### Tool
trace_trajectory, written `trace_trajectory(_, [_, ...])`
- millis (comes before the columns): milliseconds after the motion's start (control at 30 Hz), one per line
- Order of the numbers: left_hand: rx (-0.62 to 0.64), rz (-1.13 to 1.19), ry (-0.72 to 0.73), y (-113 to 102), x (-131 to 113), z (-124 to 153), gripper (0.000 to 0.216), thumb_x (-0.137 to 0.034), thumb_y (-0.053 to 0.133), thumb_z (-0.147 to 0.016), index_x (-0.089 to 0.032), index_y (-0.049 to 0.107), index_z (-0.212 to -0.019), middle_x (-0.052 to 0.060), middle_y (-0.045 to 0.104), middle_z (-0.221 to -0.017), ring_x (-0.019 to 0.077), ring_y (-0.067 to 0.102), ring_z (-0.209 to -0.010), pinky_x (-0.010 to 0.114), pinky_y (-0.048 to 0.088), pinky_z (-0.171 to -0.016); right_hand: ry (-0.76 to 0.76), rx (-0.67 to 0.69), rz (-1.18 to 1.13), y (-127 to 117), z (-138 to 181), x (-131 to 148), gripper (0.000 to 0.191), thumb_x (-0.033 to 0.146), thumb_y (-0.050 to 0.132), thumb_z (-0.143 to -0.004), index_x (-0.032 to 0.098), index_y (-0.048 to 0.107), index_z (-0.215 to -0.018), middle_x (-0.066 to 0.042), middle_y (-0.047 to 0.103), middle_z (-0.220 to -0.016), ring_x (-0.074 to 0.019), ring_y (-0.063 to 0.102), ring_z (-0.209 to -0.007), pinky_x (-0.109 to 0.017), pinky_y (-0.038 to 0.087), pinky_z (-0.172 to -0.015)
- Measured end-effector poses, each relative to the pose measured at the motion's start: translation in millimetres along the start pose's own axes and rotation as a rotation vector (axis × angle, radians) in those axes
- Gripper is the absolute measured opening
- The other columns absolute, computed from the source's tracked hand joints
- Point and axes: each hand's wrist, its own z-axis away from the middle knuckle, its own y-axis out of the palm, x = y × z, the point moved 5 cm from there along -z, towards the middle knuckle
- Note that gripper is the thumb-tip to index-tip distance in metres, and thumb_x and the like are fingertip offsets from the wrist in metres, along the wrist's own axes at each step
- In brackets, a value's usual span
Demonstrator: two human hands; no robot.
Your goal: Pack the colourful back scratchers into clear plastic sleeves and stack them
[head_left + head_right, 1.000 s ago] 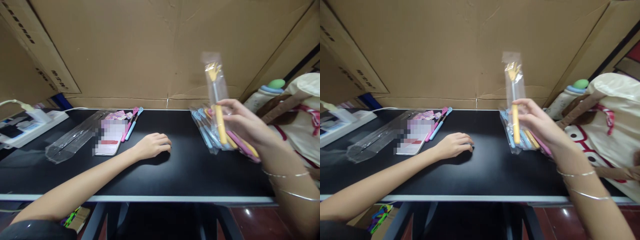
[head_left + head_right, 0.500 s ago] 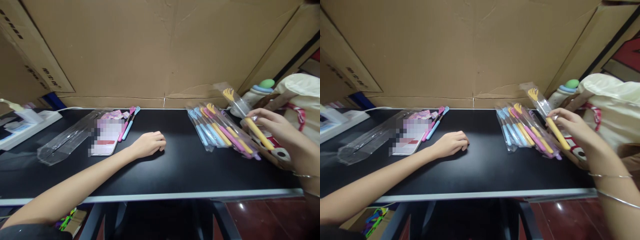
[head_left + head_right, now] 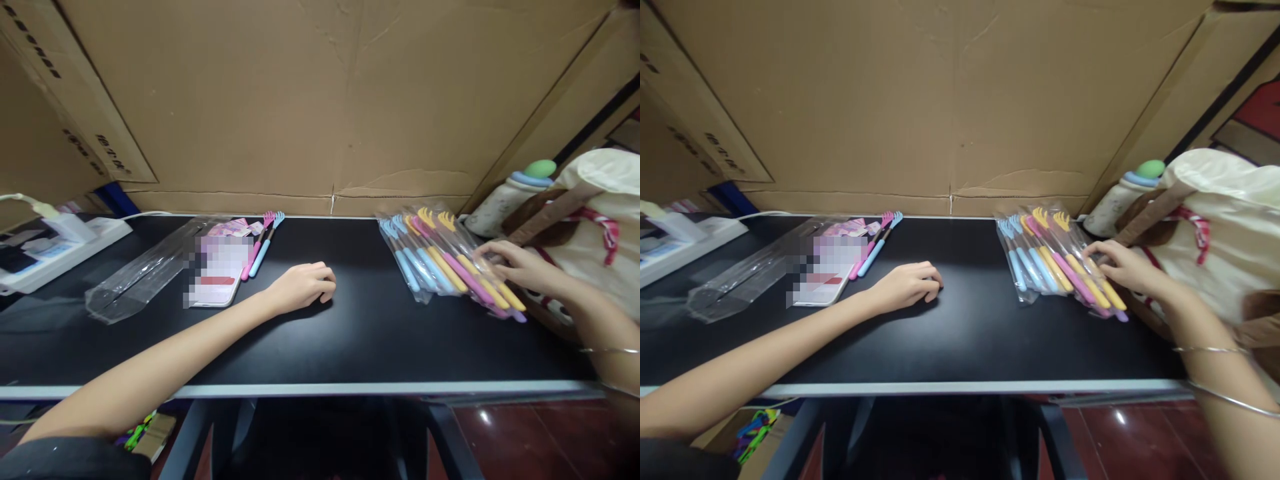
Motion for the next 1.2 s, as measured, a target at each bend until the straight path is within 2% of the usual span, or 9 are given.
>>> trace_trajectory(100, [-0.011, 0.011, -0.003, -1, 0, -1, 0.030, -0.006, 0.043, -0.093, -0.020, 0.063, -0.075, 0.000, 0.065, -0.094, 0.0124, 0.054, -0.082, 0.023, 0.039, -0.071, -0.125, -0.052, 0.150, 0, -5, -9, 0.027, 0.003, 0.056, -0.076, 0.016, 0.067, -0.097, -0.017, 0.060, -0.109, -0.0229, 0.064, -0.092, -0.036, 0.049, -0.087])
trace_trajectory(200, [0.019, 0.019, -0.017, 0, 0, -2, 0.030, -0.010, 0.040, -0.097, -0.020, 0.064, -0.084, 0.001, 0.065, -0.095, 0.0131, 0.055, -0.085, 0.023, 0.040, -0.074, -0.232, -0.190, 0.335, -8, -4, -1, 0.027, 0.010, 0.052, -0.078, 0.014, 0.066, -0.101, -0.022, 0.059, -0.116, -0.0324, 0.056, -0.116, -0.045, 0.045, -0.101])
trace_trajectory(300, [0.040, 0.012, -0.027, 0, 0, -2, 0.031, -0.013, 0.036, -0.099, -0.020, 0.065, -0.091, 0.001, 0.066, -0.096, 0.0141, 0.055, -0.087, 0.024, 0.041, -0.076, -0.404, -0.355, 0.439, -14, 8, 40, 0.030, 0.017, 0.043, -0.085, 0.011, 0.064, -0.106, -0.025, 0.057, -0.123, -0.0355, 0.054, -0.120, -0.050, 0.044, -0.103])
trace_trajectory(400, [0.045, -0.001, -0.026, 0, 0, -2, 0.031, -0.014, 0.035, -0.099, -0.021, 0.065, -0.091, 0.001, 0.066, -0.096, 0.0143, 0.055, -0.087, 0.025, 0.041, -0.076, -0.607, -0.415, 0.444, -5, 29, 105, 0.030, 0.024, 0.040, -0.093, 0.014, 0.061, -0.112, -0.022, 0.058, -0.124, -0.0353, 0.054, -0.118, -0.053, 0.047, -0.099])
trace_trajectory(533, [0.046, -0.024, -0.029, 0, 0, -2, 0.031, -0.016, 0.036, -0.100, -0.021, 0.065, -0.090, 0.000, 0.066, -0.094, 0.0140, 0.056, -0.086, 0.025, 0.040, -0.074, -0.848, -0.221, 0.383, 42, 45, 190, 0.026, 0.021, 0.041, -0.097, 0.021, 0.059, -0.116, -0.014, 0.061, -0.127, -0.0283, 0.055, -0.121, -0.049, 0.046, -0.101])
trace_trajectory(667, [0.037, -0.047, -0.030, -1, 0, -3, 0.030, -0.016, 0.038, -0.099, -0.022, 0.066, -0.092, 0.000, 0.065, -0.093, 0.0136, 0.056, -0.086, 0.025, 0.040, -0.074, -1.011, -0.064, 0.368, 97, 42, 235, 0.024, 0.014, 0.044, -0.094, 0.019, 0.061, -0.110, -0.012, 0.064, -0.124, -0.0265, 0.060, -0.114, -0.044, 0.052, -0.093])
trace_trajectory(833, [0.031, -0.082, -0.030, -1, 0, -3, 0.031, -0.016, 0.038, -0.099, -0.024, 0.067, -0.096, 0.001, 0.065, -0.093, 0.0138, 0.058, -0.087, 0.025, 0.040, -0.074, -1.045, 0.041, 0.265, 138, 30, 243, 0.019, 0.011, 0.048, -0.090, 0.017, 0.059, -0.104, -0.012, 0.068, -0.110, -0.0256, 0.064, -0.100, -0.043, 0.055, -0.086])
trace_trajectory(1000, [0.059, -0.149, -0.009, 0, -3, -4, 0.023, -0.015, 0.044, -0.097, -0.023, 0.066, -0.100, 0.000, 0.068, -0.097, 0.0142, 0.059, -0.091, 0.027, 0.041, -0.074, -0.987, 0.078, 0.130, 147, 30, 232, 0.022, 0.012, 0.044, -0.093, 0.019, 0.058, -0.109, -0.012, 0.067, -0.115, -0.0244, 0.062, -0.106, -0.042, 0.055, -0.089])
trace_trajectory(1200, [0.229, -0.219, -0.017, -18, -17, -3, 0.018, -0.024, 0.053, -0.097, -0.021, 0.064, -0.111, 0.002, 0.070, -0.110, 0.0171, 0.062, -0.098, 0.031, 0.042, -0.081, -0.966, 0.071, 0.117, 150, 31, 227, 0.027, 0.012, 0.044, -0.092, 0.017, 0.058, -0.114, -0.014, 0.066, -0.118, -0.0261, 0.061, -0.111, -0.045, 0.054, -0.092])
